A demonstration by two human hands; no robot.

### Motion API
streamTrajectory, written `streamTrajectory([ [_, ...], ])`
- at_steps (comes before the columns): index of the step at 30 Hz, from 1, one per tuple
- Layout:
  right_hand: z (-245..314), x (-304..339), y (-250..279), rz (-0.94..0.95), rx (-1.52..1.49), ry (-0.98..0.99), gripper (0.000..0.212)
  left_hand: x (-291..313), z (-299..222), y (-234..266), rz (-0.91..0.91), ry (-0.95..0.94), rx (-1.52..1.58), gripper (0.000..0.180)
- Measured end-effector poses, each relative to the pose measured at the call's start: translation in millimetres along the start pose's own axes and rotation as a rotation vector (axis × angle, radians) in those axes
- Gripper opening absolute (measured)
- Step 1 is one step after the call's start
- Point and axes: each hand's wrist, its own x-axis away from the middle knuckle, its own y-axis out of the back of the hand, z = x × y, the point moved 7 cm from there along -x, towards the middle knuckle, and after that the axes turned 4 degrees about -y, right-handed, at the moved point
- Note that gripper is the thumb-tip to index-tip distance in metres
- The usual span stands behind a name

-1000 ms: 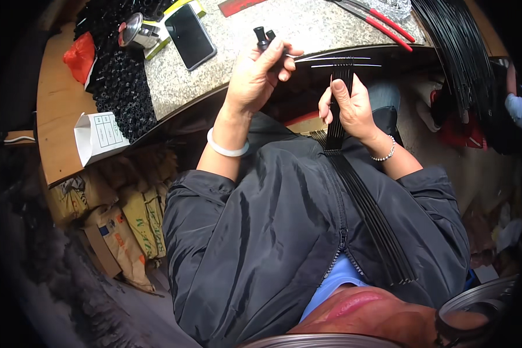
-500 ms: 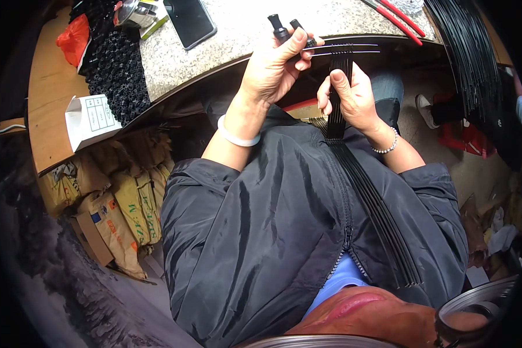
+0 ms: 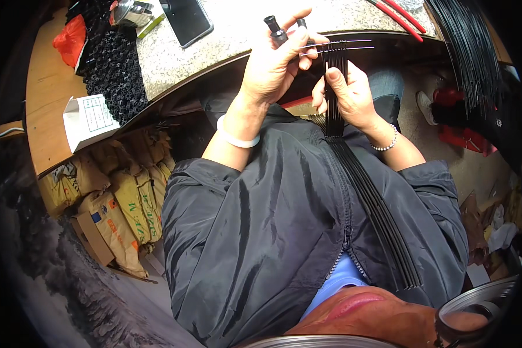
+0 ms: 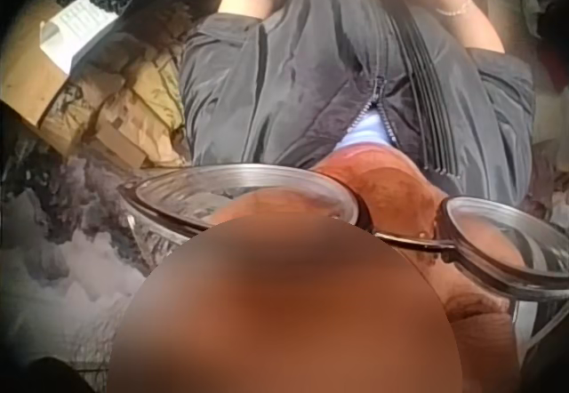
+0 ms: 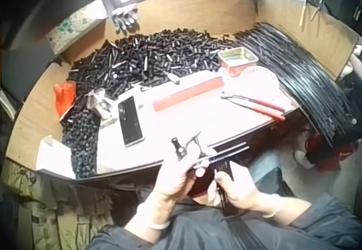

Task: Assembling small components onto bundles of black cables using pliers at a production workstation.

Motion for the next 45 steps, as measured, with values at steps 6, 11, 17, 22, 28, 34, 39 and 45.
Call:
streamTrajectory([
  [6,3,0,-1,-0.006,-0.025,0.005,0.034,3,4,-1,-0.074,0.084,-0.044,0.03],
  [11,-4,-1,3,0.008,-0.041,-0.005,0.035,3,5,0,-0.076,0.06,-0.078,0.029],
  [17,-3,-1,2,0.017,-0.039,-0.017,0.032,3,3,-5,-0.09,0.029,-0.09,0.027],
  [22,-3,0,5,0.006,-0.017,-0.017,0.03,4,6,-1,-0.055,0.03,-0.142,0.033],
  [28,-6,0,6,-0.008,-0.029,-0.032,0.028,4,5,2,-0.102,0.027,-0.136,0.032],
  [34,-5,0,4,0.013,-0.094,-0.044,0.028,4,5,0,-0.104,0.009,-0.151,0.03],
  [39,-10,-3,6,0.009,-0.057,-0.069,0.031,6,6,1,-0.127,0.017,-0.141,0.029],
  [45,-7,-4,7,0.003,-0.083,-0.085,0.028,17,2,-1,-0.124,-0.015,-0.163,0.035],
])
